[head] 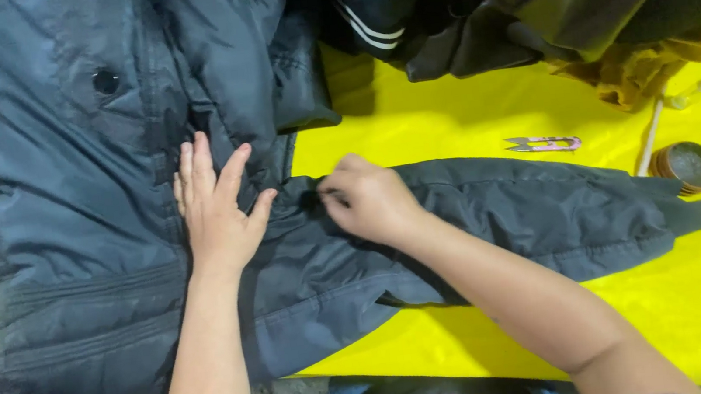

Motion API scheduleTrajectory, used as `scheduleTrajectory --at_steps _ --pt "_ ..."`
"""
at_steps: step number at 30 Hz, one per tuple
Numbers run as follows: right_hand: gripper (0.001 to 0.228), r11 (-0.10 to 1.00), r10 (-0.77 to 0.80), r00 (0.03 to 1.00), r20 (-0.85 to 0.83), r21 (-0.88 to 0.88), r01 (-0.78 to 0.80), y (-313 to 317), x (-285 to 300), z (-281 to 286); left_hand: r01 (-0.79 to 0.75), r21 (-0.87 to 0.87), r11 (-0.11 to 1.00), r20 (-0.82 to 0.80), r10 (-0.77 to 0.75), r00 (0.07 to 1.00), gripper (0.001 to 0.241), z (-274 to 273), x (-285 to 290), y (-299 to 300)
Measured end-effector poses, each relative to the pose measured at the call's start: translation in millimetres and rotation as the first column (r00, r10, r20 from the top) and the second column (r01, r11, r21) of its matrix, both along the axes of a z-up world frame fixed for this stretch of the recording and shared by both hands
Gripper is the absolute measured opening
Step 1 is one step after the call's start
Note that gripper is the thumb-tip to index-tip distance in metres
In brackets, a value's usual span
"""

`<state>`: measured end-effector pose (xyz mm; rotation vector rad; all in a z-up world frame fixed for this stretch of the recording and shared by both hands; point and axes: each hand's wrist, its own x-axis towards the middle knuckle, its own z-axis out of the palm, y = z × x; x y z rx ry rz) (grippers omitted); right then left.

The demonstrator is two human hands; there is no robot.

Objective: The person is rubbing a jacket sleeve with a cleaning block and using a hair dryer to treat the fabric.

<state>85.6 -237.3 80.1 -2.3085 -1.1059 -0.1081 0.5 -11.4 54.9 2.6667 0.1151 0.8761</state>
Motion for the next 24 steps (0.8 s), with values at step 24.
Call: scheduleTrajectory --at_steps 24 --pt "0.012 0.98 -0.195 0.98 -0.026 -0.03 0.195 -92.8 10.6 -3.6 -0.064 0.132 0.989 0.202 0.036 0.979 0.047 5.9 -1.4 -29.1"
